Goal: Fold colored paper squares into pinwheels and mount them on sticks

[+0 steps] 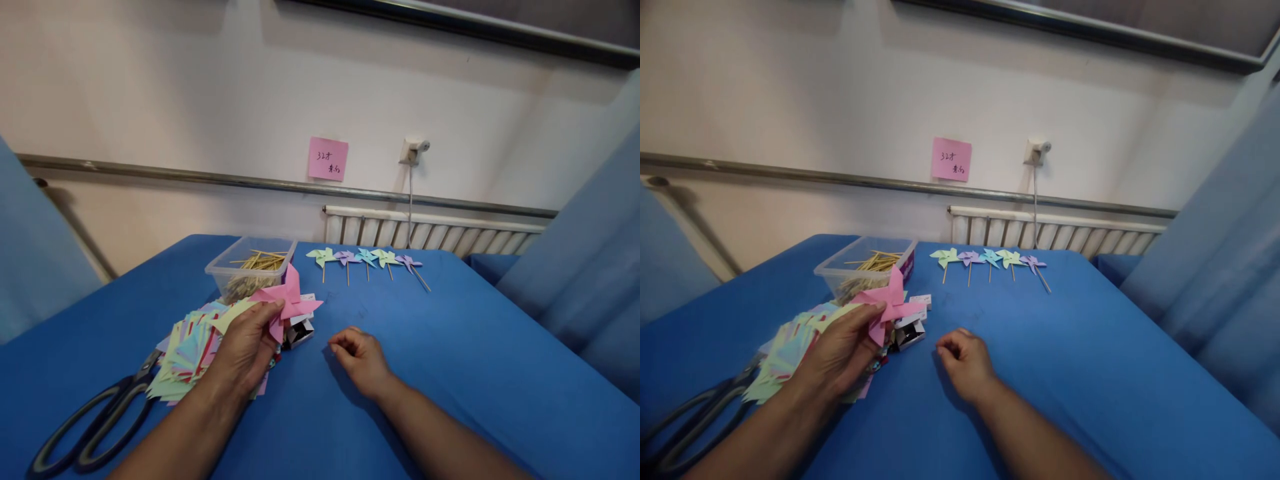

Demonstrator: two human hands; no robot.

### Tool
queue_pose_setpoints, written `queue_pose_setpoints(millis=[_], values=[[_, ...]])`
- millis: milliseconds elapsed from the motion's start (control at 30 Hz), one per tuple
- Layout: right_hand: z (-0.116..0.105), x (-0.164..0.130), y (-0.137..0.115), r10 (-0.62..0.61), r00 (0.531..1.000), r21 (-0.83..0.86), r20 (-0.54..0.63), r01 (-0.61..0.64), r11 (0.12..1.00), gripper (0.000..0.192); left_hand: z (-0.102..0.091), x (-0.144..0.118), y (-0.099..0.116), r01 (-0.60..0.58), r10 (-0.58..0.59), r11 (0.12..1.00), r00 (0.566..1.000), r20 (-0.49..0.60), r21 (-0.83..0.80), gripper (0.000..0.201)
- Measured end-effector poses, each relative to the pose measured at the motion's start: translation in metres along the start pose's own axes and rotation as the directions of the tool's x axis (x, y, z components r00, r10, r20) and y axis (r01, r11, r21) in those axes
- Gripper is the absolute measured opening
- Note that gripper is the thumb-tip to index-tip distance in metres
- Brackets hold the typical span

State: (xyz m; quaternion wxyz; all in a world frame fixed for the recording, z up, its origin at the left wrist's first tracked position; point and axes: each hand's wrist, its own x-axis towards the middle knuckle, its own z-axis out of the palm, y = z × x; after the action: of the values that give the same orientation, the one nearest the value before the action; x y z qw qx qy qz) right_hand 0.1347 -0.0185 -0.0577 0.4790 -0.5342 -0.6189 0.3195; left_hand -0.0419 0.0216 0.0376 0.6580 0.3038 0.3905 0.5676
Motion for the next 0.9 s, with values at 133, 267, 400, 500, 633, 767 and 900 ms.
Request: queue_pose_setpoints(millis=[133, 267, 400, 500, 633, 767, 900], values=[[0.014, 0.013, -0.025, -0.137, 0.99, -0.285, 0.041, 0.143, 0.948, 0.021, -0.002, 0.001, -0.004, -0.023, 0.023, 1.0, 0.999, 0.031, 0.015, 0.014], [0.032, 0.036, -0.044, -0.125, 0.983, -0.514, 0.136, 0.178, 0.839, 0.024, -0.003, 0.002, -0.007, -0.001, -0.001, 0.999, 0.999, 0.054, 0.043, 0.012], [0.044, 0.053, -0.045, -0.101, 0.974, -0.56, 0.203, 0.2, 0.804, 0.029, -0.005, 0.002, -0.009, 0.011, -0.015, 0.999, 0.997, 0.081, 0.049, 0.013], [0.048, 0.06, -0.043, -0.098, 0.964, -0.561, 0.249, 0.226, 0.797, 0.035, -0.008, 0.005, -0.012, 0.006, -0.01, 0.999, 0.997, 0.082, 0.045, 0.013], [0.051, 0.065, -0.042, -0.123, 0.95, -0.541, 0.287, 0.267, 0.797, 0.049, -0.01, 0.008, -0.014, 0.005, -0.008, 0.998, 0.999, 0.051, 0.061, 0.014], [0.049, 0.063, -0.039, -0.101, 0.956, -0.554, 0.276, 0.244, 0.796, 0.041, -0.012, 0.009, -0.013, -0.02, 0.017, 0.998, 0.997, 0.072, 0.051, 0.014], [0.046, 0.059, -0.037, -0.075, 0.96, -0.564, 0.268, 0.22, 0.796, 0.032, -0.014, 0.011, -0.011, -0.031, 0.026, 0.997, 0.997, 0.068, 0.066, 0.015]])
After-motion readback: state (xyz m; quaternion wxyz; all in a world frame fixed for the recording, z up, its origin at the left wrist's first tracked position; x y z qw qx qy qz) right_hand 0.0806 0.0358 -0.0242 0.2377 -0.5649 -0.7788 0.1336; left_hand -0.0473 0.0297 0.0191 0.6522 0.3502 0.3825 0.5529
